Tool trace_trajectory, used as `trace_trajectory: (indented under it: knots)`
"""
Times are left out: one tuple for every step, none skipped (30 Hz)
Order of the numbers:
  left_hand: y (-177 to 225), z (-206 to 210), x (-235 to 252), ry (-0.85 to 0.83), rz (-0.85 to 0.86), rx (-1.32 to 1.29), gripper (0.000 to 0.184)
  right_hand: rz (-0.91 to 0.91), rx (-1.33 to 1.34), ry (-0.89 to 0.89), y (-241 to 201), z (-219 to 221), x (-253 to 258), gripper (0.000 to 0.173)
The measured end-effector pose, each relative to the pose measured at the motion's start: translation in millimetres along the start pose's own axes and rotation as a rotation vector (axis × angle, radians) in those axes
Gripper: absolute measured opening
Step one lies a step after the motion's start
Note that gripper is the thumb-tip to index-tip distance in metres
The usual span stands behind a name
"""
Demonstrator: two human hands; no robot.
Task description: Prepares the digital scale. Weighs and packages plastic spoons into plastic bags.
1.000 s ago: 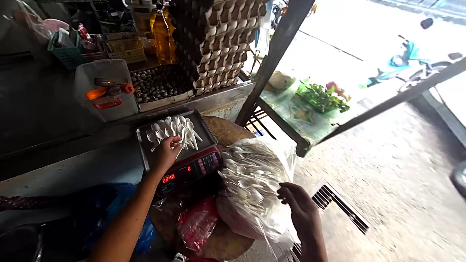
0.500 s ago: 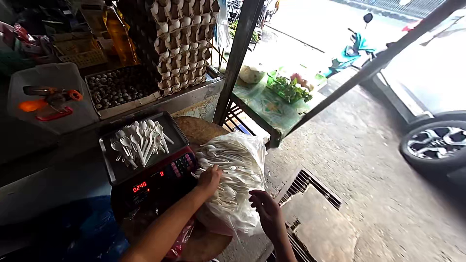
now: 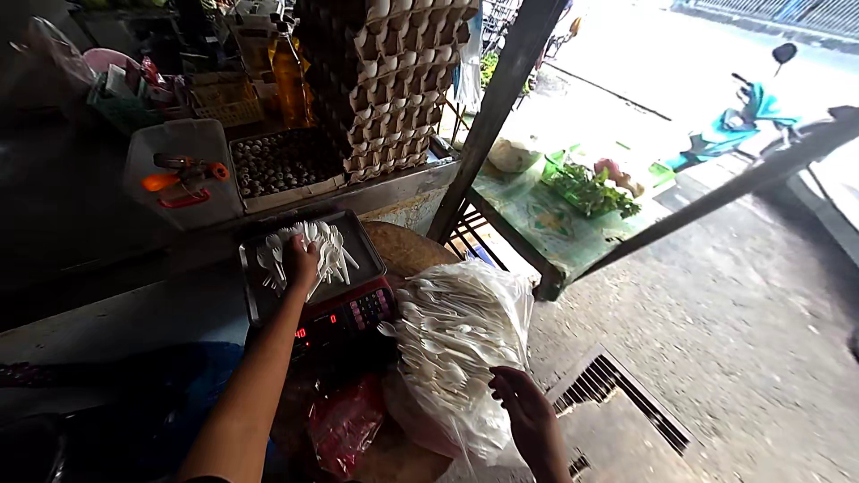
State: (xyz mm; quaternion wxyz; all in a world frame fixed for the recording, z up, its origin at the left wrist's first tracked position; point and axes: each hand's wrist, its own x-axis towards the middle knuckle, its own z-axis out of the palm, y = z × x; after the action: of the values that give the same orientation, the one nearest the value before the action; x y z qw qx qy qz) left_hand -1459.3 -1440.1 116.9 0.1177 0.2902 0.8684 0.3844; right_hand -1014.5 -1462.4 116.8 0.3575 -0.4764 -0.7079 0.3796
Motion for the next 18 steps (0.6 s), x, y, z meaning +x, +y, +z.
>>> trace_trajectory:
  knots:
    - [0, -1, -3, 0.025, 0.015, 0.012, 0.055, -0.009, 0.000, -0.002, 0, 3, 0, 0.024]
    - [2, 1, -14, 0.039, 0.058, 0.020, 0.060, -0.011, -0.003, -0.006, 0, 5, 0, 0.025]
    - [4, 6, -31, 0.035, 0.115, 0.019, 0.061, -0.005, -0.005, -0.014, 0, 8, 0, 0.025]
    - [4, 15, -53, 0.015, 0.187, 0.007, 0.059, 0.003, -0.011, -0.024, 0, 10, 0, 0.025]
    - [3, 27, -77, -0.031, 0.267, -0.020, 0.055, 0.007, -0.017, -0.034, 0, 12, 1, 0.025]
    - [1, 40, -102, -0.094, 0.340, -0.040, 0.051, 0.008, -0.022, -0.046, 0, 13, 2, 0.025]
    - [-2, 52, -126, -0.153, 0.402, -0.067, 0.046, 0.005, -0.024, -0.055, -1, 15, 3, 0.025]
    - [-5, 64, -148, -0.205, 0.443, -0.104, 0.044, -0.006, -0.027, -0.057, -3, 16, 5, 0.025]
    - [-7, 75, -167, -0.231, 0.470, -0.149, 0.041, -0.021, -0.026, -0.055, -5, 17, 6, 0.024]
    - [-8, 83, -184, -0.240, 0.483, -0.193, 0.038, -0.041, -0.025, -0.052, -7, 18, 8, 0.024]
    - [-7, 88, -197, -0.244, 0.489, -0.228, 0.036, -0.056, -0.025, -0.047, -10, 18, 10, 0.025]
    - [-6, 90, -208, -0.243, 0.495, -0.258, 0.035, -0.065, -0.032, -0.045, -14, 17, 11, 0.025]
    - [-7, 91, -217, -0.234, 0.508, -0.272, 0.032, -0.061, -0.041, -0.048, -17, 17, 12, 0.026]
    - [-8, 90, -224, -0.232, 0.519, -0.274, 0.031, -0.056, -0.050, -0.048, -19, 17, 12, 0.026]
    - [-11, 90, -230, -0.229, 0.534, -0.269, 0.029, -0.054, -0.054, -0.046, -21, 16, 11, 0.027]
    - [-16, 89, -234, -0.229, 0.547, -0.259, 0.028, -0.054, -0.055, -0.045, -21, 16, 10, 0.027]
    - [-21, 87, -237, -0.231, 0.555, -0.238, 0.028, -0.057, -0.055, -0.044, -20, 16, 10, 0.027]
    - [-28, 84, -240, -0.236, 0.555, -0.211, 0.028, -0.064, -0.055, -0.044, -19, 15, 8, 0.026]
